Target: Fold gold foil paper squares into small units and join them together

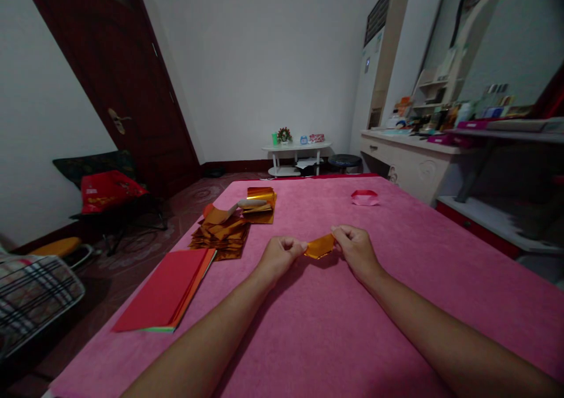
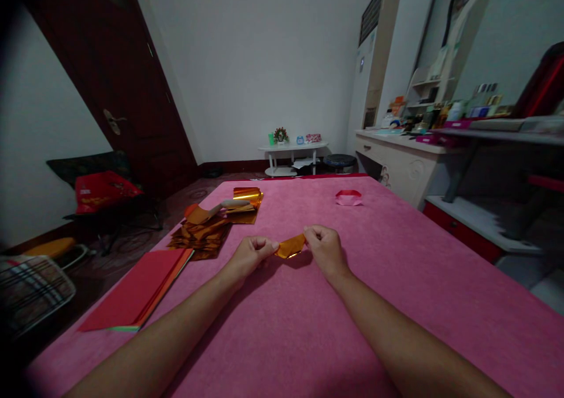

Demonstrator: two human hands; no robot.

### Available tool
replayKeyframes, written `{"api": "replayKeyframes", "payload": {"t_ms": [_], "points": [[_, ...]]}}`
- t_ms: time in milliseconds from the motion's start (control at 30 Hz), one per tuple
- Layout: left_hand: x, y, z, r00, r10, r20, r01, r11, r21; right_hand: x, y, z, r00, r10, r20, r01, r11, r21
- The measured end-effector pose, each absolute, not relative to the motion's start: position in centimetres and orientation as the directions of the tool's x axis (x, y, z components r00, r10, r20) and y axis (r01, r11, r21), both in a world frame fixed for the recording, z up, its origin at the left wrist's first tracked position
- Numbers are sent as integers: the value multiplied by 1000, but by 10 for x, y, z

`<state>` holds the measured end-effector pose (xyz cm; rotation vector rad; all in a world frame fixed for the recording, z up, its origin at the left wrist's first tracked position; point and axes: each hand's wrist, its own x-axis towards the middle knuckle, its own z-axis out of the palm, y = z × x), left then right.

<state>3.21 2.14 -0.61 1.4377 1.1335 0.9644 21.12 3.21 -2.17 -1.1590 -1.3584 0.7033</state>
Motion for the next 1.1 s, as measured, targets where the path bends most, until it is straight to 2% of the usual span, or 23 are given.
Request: {"api": "replayKeyframes", "payload": {"t_ms": [100,233,300,467,567,633,733,867,1000,1100], "points": [[28,27,-12,165,985,41,178,-70,981,215,35,-21,195,919,342,164,313,-936],[13,40,-20,-9,995,103,203,-99,974,228,41,-21,387,902,191,-85,241,-967],[9,43,-22,-52,988,148,208,-135,969,232,43,-21,425,897,121,-184,216,-959],[19,32,-15,121,927,355,133,-369,920,222,35,-19,275,961,26,-262,101,-960],[27,21,-6,198,843,501,195,-534,822,213,29,-17,173,985,-5,-210,32,-977],[29,17,-4,221,813,538,220,-579,785,209,26,-17,134,991,-6,-158,15,-987],[30,18,-5,152,869,471,183,-493,851,208,25,-17,67,997,38,-102,45,-994],[29,22,-8,30,955,294,8,-294,956,206,24,-16,-1,991,136,30,136,-990],[29,21,-4,36,986,161,-139,-155,978,200,18,-13,-80,962,261,146,271,-951],[29,20,-3,75,992,104,-154,-92,984,196,13,-11,-57,943,328,161,333,-929]]}}
